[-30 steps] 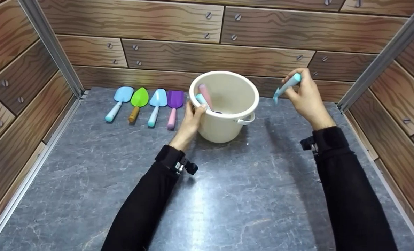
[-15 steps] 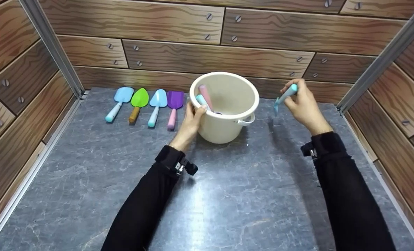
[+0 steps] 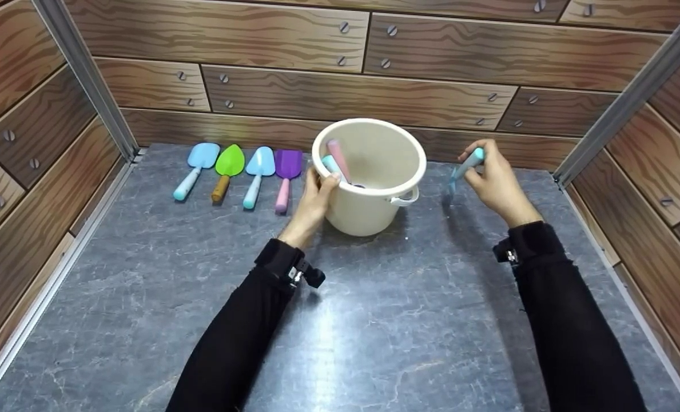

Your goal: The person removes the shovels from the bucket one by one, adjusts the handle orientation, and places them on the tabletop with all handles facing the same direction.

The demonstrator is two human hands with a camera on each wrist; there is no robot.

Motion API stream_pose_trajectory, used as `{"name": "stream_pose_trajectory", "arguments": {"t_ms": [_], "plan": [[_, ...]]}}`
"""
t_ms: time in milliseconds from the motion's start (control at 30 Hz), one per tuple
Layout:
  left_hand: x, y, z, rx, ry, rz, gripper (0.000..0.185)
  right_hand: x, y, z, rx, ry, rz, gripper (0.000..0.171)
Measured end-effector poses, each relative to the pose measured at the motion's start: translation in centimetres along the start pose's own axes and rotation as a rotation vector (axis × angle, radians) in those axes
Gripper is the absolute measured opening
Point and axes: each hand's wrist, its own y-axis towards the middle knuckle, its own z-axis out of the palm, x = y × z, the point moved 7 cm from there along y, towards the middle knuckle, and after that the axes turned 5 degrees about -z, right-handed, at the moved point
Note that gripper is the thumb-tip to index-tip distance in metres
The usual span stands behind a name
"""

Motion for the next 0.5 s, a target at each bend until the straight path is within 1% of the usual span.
{"name": "stream_pose_trajectory", "arguments": {"t_ms": [267, 400, 500], "plan": [[-0.2, -0.2, -0.1, -0.003, 0.008, 0.019, 0.09, -0.5, -0.4, 0.3, -0.03, -0.006, 0.002, 0.034], [-0.2, -0.2, 0.0, -0.003, 0.005, 0.024, 0.093, -0.9, -0.5, 0.4, -0.033, 0.01, 0.0, 0.033], [-0.2, -0.1, 0.0, -0.004, 0.007, 0.024, 0.095, -1.2, -0.6, 0.7, -0.016, 0.04, 0.011, 0.033]]}}
